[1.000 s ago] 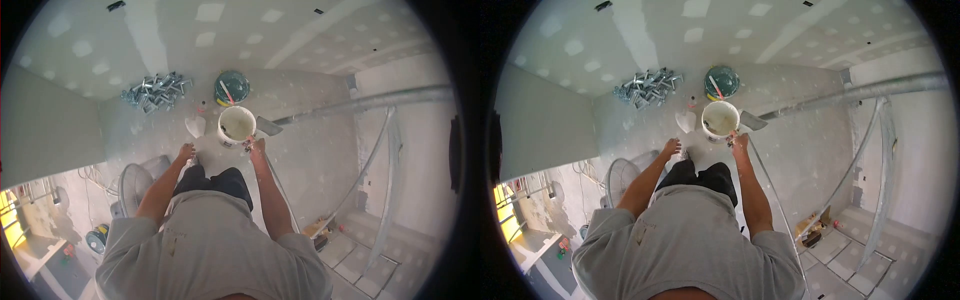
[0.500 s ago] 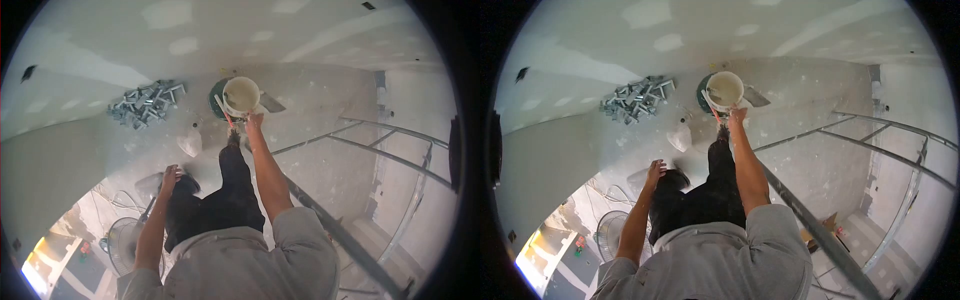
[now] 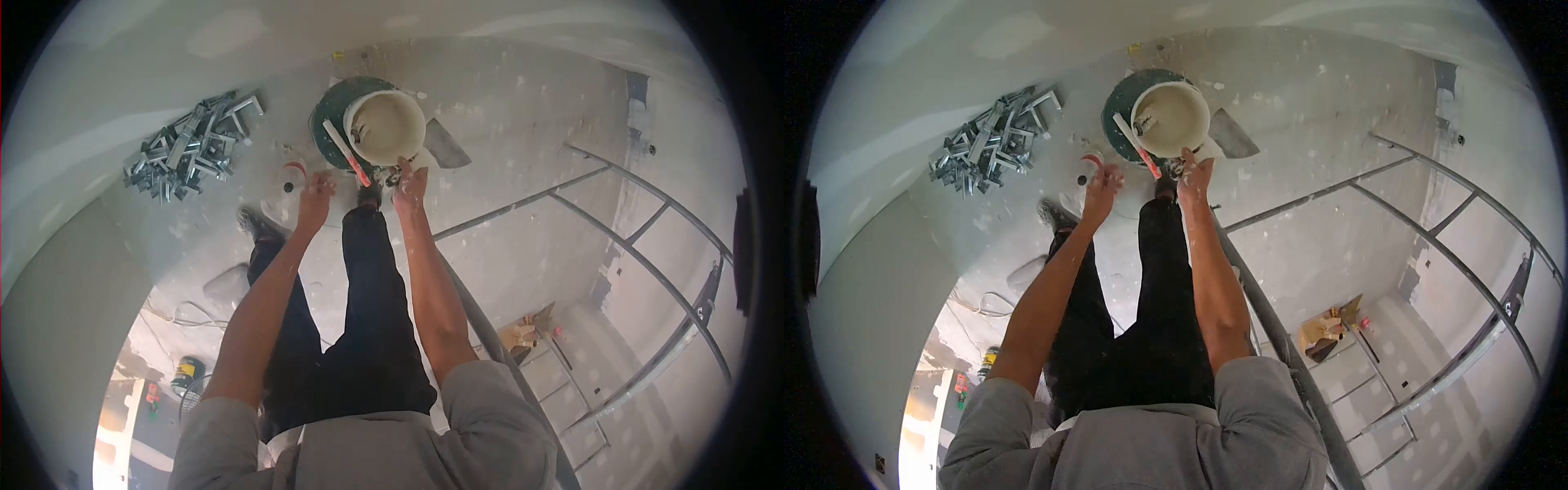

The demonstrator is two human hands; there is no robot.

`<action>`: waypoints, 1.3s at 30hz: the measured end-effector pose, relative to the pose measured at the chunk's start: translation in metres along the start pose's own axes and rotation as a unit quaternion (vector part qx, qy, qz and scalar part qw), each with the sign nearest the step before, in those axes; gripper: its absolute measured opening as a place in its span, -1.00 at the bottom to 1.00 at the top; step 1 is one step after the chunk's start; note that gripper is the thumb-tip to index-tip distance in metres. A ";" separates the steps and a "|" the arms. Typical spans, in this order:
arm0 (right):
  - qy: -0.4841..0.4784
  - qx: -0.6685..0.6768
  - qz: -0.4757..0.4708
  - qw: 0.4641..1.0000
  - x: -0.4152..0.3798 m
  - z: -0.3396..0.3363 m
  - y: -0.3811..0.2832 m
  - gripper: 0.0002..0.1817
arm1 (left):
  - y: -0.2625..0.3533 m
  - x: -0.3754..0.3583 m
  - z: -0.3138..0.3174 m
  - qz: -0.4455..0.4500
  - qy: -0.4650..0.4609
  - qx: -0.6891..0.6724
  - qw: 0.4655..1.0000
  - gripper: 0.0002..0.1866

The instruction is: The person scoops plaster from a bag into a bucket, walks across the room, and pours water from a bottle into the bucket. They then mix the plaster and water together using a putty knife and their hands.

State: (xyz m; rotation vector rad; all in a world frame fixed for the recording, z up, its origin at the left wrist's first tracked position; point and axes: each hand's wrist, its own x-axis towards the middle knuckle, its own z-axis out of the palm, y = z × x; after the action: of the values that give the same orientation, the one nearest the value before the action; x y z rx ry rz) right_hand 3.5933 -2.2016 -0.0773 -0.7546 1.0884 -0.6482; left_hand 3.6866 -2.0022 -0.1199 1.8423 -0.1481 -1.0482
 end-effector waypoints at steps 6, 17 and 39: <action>0.045 0.034 0.034 0.998 -0.020 -0.013 -0.011 -0.74 | 0.153 0.026 0.000 0.388 0.080 0.273 0.877 -0.61; 0.042 -0.278 0.107 0.954 -0.114 -0.028 -0.095 -0.70 | 0.161 0.066 0.037 0.251 0.003 0.499 0.830 -0.66; -0.057 -0.450 -0.100 0.886 -0.141 -0.022 -0.119 -0.57 | 0.157 0.064 0.009 -0.369 -0.236 -0.035 0.898 -0.72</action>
State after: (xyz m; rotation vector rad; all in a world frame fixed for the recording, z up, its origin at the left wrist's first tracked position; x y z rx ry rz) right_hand 3.5143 -2.1666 0.0867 -1.7021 1.2003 -0.2247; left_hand 3.7714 -2.1226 -0.0351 1.5571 0.3339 -1.9953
